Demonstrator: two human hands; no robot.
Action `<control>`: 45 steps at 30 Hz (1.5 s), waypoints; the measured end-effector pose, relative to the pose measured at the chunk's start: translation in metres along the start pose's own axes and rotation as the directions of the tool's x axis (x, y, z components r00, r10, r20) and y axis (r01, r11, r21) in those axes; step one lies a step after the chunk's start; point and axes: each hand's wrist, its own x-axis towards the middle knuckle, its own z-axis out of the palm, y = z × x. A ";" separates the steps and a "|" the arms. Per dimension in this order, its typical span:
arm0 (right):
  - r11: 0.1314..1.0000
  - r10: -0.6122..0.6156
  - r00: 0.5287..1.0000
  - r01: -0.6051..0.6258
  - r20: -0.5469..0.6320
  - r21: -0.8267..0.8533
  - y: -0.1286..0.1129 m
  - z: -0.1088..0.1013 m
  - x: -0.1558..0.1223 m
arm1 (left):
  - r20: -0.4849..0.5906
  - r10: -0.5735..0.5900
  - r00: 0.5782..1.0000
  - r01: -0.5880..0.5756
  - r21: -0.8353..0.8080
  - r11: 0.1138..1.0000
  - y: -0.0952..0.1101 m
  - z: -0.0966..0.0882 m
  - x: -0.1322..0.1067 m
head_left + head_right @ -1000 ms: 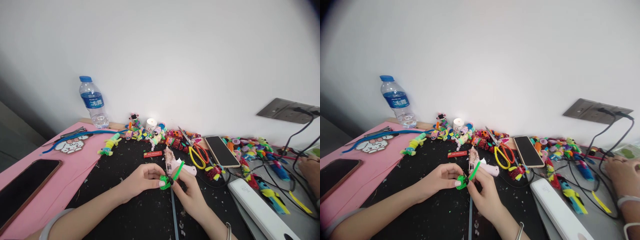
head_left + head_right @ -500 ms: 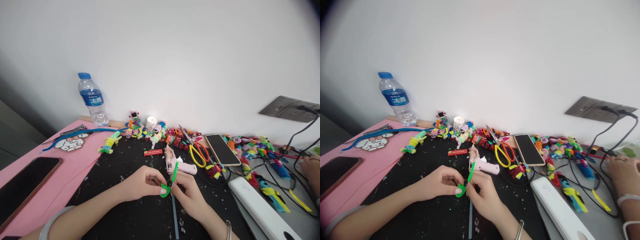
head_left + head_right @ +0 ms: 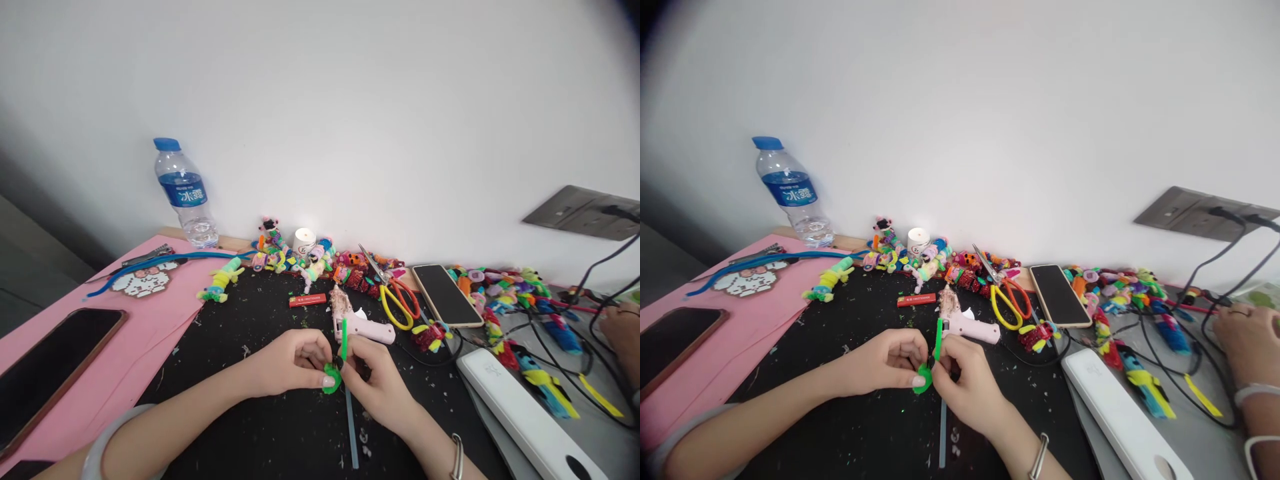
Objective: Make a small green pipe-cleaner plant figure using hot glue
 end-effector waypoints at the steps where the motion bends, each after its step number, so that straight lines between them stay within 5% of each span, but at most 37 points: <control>1: 1.000 0.014 1.000 -0.013 -0.021 0.007 0.001 0.000 0.001 | -0.013 0.005 1.000 -0.005 -0.023 1.000 -0.001 0.000 0.001; 7: 0.994 0.070 0.990 -0.059 -0.124 0.092 0.007 -0.001 0.002 | -0.128 0.006 0.992 -0.022 -0.127 0.992 0.000 -0.002 0.005; 11: 0.986 0.114 0.981 -0.092 -0.158 0.139 0.009 0.000 0.001 | -0.113 0.010 0.994 -0.029 -0.171 0.985 -0.002 -0.003 0.005; 45: 0.861 0.231 0.968 -0.158 -0.094 0.483 0.009 -0.002 0.002 | -0.134 -0.005 0.991 -0.030 -0.254 0.967 0.005 -0.003 0.003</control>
